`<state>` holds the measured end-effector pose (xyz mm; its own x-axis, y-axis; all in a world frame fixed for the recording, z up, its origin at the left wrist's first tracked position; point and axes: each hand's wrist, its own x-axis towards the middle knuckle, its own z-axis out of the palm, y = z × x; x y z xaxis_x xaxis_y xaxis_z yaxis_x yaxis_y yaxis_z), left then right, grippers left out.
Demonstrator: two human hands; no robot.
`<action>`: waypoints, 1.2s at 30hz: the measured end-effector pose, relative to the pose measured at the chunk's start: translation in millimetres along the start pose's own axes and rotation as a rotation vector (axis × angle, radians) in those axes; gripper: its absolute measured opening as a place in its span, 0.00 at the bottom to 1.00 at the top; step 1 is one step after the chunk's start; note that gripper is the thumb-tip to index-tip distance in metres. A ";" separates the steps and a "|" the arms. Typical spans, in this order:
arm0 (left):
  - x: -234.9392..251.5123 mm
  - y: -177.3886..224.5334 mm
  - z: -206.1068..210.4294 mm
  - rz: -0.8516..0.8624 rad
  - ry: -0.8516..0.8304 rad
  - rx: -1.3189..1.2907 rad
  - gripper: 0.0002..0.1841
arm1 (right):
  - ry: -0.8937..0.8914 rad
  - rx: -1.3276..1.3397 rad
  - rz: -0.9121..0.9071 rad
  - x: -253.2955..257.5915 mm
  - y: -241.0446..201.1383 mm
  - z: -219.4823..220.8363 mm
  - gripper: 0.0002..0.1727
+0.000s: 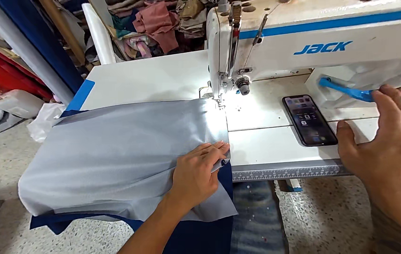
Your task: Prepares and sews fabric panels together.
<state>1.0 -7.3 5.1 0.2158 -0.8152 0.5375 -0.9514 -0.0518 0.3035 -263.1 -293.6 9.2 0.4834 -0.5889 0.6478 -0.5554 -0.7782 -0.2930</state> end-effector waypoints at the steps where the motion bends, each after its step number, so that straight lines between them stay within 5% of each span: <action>1: 0.6 0.1 0.1 -0.006 -0.002 0.005 0.12 | -0.007 0.000 0.000 -0.3 -0.5 -0.9 0.39; 8: 1.3 0.4 0.7 -0.010 -0.002 0.015 0.13 | 0.013 -0.017 0.006 -2.6 1.1 -0.1 0.36; 13: 2.5 0.4 -1.0 -0.012 -0.018 -0.003 0.12 | 0.017 -0.049 0.091 -10.5 6.0 3.4 0.24; 36: -3.5 0.6 -5.0 -0.042 -0.044 -0.026 0.12 | 0.117 -0.086 -0.005 -12.1 -9.4 -1.3 0.27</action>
<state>0.8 -1.5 7.4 0.2450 -0.8371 0.4892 -0.9357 -0.0721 0.3454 -264.6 -278.9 5.1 0.4068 -0.5518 0.7280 -0.6113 -0.7566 -0.2319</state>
